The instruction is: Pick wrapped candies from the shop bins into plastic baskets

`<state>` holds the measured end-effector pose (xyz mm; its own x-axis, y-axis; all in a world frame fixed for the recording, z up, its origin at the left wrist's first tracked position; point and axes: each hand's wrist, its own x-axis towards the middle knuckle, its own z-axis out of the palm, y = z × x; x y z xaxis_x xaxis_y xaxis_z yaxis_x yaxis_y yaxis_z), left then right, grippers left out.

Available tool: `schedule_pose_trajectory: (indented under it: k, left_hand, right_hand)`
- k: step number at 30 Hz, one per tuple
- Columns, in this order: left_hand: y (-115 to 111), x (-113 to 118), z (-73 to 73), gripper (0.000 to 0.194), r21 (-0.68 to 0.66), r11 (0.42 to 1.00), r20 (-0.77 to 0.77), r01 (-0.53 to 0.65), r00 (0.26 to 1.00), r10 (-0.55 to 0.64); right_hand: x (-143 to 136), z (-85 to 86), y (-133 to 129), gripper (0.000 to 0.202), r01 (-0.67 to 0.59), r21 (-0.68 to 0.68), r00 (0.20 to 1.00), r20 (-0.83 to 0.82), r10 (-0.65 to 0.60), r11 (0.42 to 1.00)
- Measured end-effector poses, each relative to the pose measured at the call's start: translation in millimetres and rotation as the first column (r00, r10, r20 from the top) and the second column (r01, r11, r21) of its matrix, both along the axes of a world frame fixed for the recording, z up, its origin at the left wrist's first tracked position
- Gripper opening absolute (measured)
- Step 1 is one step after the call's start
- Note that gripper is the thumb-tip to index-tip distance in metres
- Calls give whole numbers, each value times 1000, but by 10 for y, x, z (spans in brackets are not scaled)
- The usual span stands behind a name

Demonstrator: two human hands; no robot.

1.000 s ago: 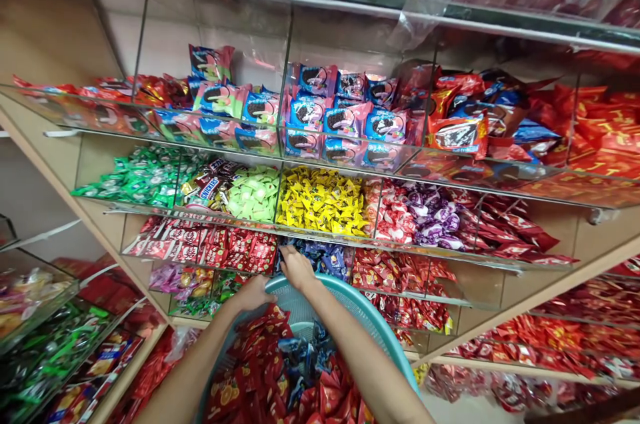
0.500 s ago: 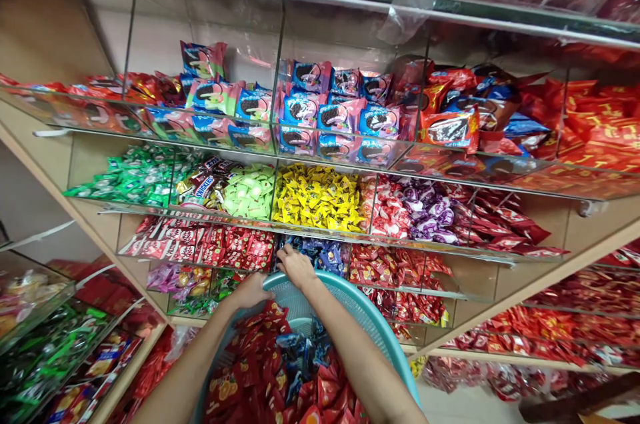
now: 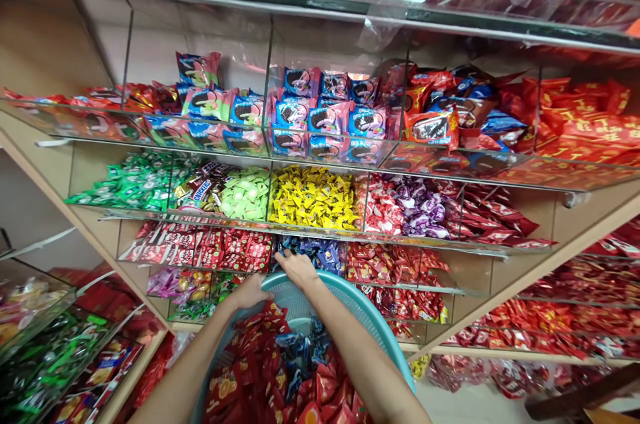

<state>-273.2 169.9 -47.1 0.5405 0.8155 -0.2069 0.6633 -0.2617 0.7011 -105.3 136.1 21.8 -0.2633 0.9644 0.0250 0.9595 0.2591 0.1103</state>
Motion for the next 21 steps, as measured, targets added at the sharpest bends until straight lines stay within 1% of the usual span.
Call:
schedule_pose_trajectory:
  k: [4, 7, 9, 11, 13, 15, 17, 21]
  left_hand:
    - [19, -4, -19, 26, 51, 998, -3, 42, 999, -42]
    - [35, -7, -45, 27, 48, 998, -4, 52, 999, -52]
    - [40, -9, -60, 28, 47, 997, -6, 54, 999, -53]
    - [40, -11, -69, 30, 55, 998, -18, 42, 999, -41]
    - [34, -14, -69, 32, 56, 998, -32, 28, 999, -27]
    - [25, -17, -61, 33, 45, 999, -35, 26, 999, -25]
    - [14, -18, -46, 33, 28, 999, -36, 25, 999, -24]
    - [-9, -11, -6, 34, 24, 1000, -58, 11, 998, -9]
  right_hand:
    - [96, 67, -67, 26, 63, 74, 996, -75, -57, 995]
    - [196, 166, -199, 32, 118, 155, 977, -194, -87, 981]
    - [271, 236, -327, 34, 115, 192, 952, -302, -52, 975]
    - [351, 290, -472, 34, 68, 205, 916, -401, 20, 976]
    - [430, 313, -611, 33, -5, 182, 885, -456, 89, 983]
    - [496, 295, -726, 32, -73, 123, 876, -466, 122, 990]
    - [539, 236, -803, 31, -111, 59, 886, -446, 126, 992]
    - [547, 65, -859, 30, -131, -28, 907, -406, 108, 991]
